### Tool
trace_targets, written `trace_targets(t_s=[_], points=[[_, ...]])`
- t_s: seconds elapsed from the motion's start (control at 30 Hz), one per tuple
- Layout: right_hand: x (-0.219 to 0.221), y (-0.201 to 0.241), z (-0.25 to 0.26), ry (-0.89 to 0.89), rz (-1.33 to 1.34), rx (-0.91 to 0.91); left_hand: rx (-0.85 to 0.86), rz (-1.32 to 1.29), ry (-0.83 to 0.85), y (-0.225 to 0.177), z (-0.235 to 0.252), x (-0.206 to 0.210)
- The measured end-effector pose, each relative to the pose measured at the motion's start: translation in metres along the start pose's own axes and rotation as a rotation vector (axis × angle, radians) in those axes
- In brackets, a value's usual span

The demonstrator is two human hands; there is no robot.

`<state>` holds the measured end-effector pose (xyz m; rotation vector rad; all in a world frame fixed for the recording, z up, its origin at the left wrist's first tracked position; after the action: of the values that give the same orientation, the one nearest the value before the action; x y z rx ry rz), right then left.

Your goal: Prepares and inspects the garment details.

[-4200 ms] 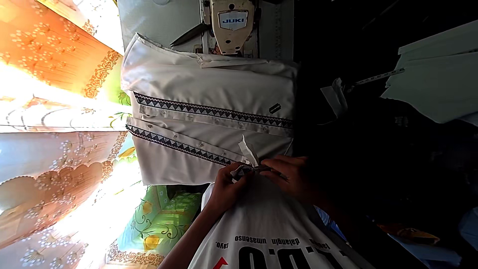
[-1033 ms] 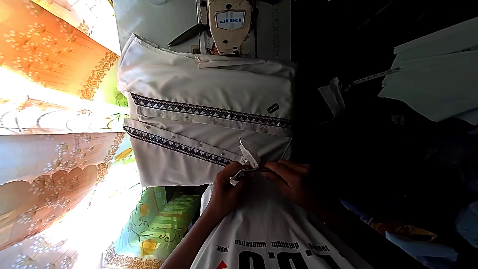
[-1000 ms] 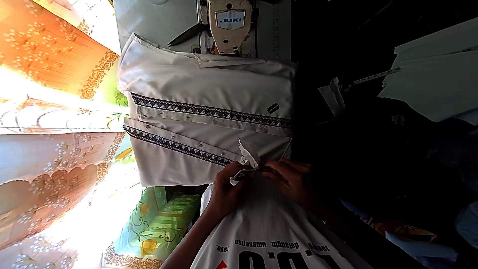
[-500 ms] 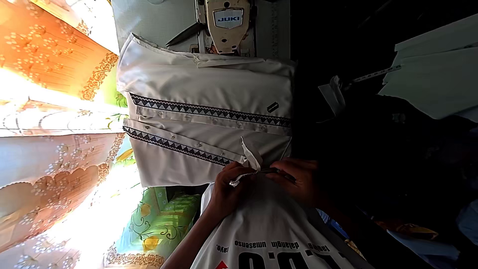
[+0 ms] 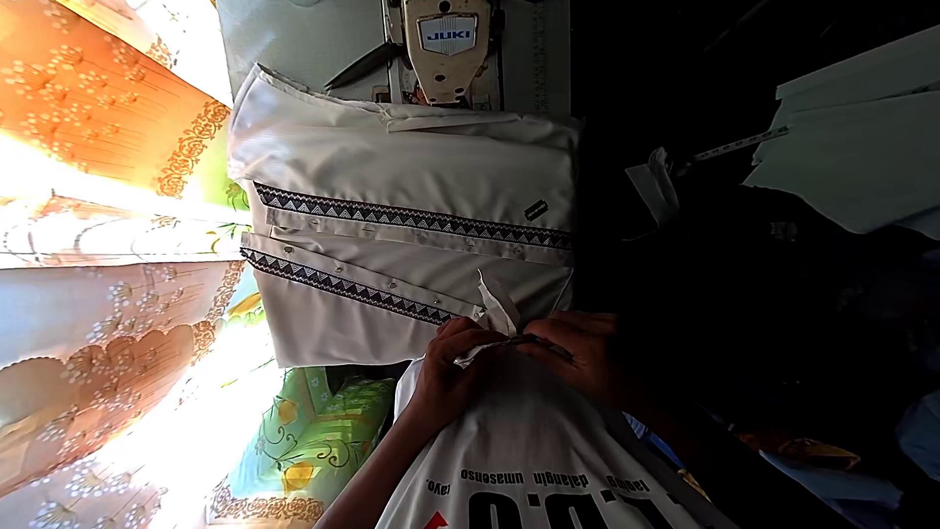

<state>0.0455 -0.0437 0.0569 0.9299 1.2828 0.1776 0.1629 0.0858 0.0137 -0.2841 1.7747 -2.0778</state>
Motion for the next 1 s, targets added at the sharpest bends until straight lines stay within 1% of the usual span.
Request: trace_targets(t_s=[0.17,0.37,0.57,0.67,0.87,1.0], points=[[0.0,0.004,0.001,-0.025,-0.044,-0.023,-0.01,0.007,0.016,-0.001,0.002,-0.001],[0.001,0.012,0.002,-0.103,-0.129,-0.134,-0.059,-0.097,0.008,0.003,0.004,-0.001],[0.006,0.009,0.002,-0.101,-0.131,-0.19,-0.077,-0.124,0.016,0.004,0.007,-0.001],[0.007,0.007,0.002,-0.1,-0.131,-0.166,-0.087,-0.142,0.003,0.004,0.008,-0.001],[0.006,0.004,0.003,-0.101,-0.077,-0.057,-0.108,-0.23,-0.048,0.004,0.007,0.0],[0.002,0.004,0.003,-0.09,-0.058,-0.044,-0.096,-0.236,-0.052,0.007,0.007,0.0]])
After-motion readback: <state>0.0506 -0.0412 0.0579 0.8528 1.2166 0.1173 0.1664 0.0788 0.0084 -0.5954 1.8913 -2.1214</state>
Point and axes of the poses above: each hand's wrist, its own z-axis towards the middle knuckle, its own x-axis out of the palm, y = z × x, the point moved 7 cm from there along z, towards the middle knuckle, and after that the axes turned 11 degrees about x, right-handed, at the moved point
